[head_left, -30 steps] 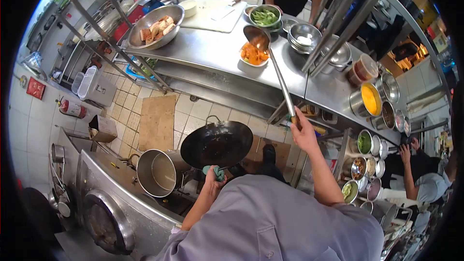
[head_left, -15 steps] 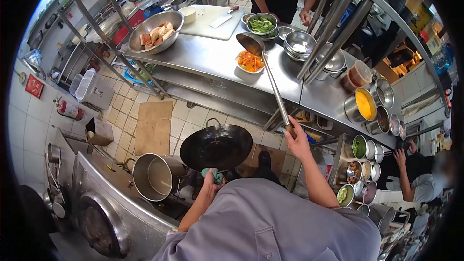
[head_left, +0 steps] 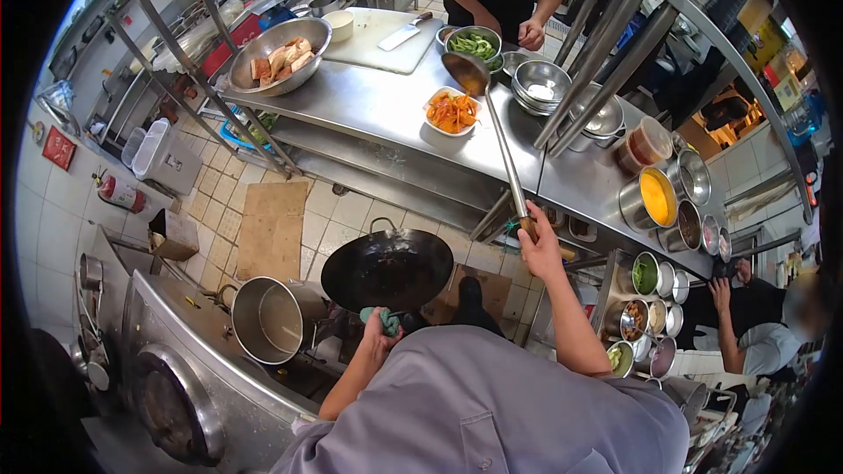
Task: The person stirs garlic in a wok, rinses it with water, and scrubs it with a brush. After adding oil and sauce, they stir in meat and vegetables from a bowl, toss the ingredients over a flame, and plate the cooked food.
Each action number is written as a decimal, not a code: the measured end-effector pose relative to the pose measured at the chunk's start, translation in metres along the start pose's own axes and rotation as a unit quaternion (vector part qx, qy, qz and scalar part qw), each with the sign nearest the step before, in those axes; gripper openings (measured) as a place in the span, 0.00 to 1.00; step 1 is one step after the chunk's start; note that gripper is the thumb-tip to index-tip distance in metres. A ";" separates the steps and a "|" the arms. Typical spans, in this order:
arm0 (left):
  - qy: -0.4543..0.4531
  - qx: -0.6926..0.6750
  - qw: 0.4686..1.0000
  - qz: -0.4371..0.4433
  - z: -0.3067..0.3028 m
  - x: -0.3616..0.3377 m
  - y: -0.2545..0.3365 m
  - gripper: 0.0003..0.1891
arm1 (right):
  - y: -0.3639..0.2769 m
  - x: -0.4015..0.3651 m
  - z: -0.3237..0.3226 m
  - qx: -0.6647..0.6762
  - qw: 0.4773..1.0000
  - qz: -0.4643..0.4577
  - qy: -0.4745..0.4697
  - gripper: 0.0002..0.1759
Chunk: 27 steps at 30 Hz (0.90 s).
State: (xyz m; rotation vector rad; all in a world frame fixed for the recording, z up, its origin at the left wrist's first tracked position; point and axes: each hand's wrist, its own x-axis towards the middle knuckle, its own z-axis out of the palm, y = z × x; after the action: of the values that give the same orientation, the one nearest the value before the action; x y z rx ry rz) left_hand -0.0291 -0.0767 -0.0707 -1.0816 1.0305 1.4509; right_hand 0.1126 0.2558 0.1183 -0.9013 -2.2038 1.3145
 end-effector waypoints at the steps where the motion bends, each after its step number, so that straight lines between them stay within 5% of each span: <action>1: -0.016 -0.003 1.000 0.009 0.001 -0.002 -0.002 0.12 | -0.008 -0.004 -0.002 0.098 0.993 0.068 -0.010 0.31; 9: -0.015 -0.087 0.995 0.047 0.013 -0.014 -0.021 0.13 | -0.015 0.000 -0.029 0.339 0.927 0.131 -0.096 0.31; 13: 0.042 -0.157 0.983 0.081 0.037 -0.066 -0.043 0.10 | -0.002 0.012 -0.053 0.619 0.722 0.233 -0.203 0.28; 14: 0.050 -0.159 0.982 0.083 0.043 -0.081 -0.052 0.10 | 0.000 0.017 -0.058 0.622 0.717 0.239 -0.205 0.28; 16: -0.001 -0.218 0.969 0.116 0.048 -0.110 -0.069 0.10 | -0.002 0.025 -0.066 0.772 0.455 0.285 -0.341 0.28; 19: -0.030 -0.291 0.945 0.148 0.067 -0.163 -0.101 0.12 | -0.002 0.039 -0.066 0.771 0.365 0.308 -0.421 0.28; 21: -0.179 -0.402 0.883 0.161 0.065 -0.187 -0.129 0.14 | -0.013 0.044 -0.061 0.746 0.278 0.337 -0.503 0.28; 24: -0.245 -0.507 0.804 0.191 0.066 -0.231 -0.169 0.16 | -0.041 0.058 -0.041 0.647 0.256 0.388 -0.605 0.28; 27: -0.196 -0.569 0.736 0.310 0.064 -0.264 -0.214 0.17 | -0.072 0.057 -0.008 0.549 0.237 0.397 -0.697 0.27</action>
State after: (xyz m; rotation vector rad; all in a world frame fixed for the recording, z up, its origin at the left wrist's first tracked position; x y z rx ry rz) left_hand 0.1995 -0.0476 0.1876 -1.1426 0.0367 2.8957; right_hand 0.0546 0.2761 0.1873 0.2595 0.2679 4.2009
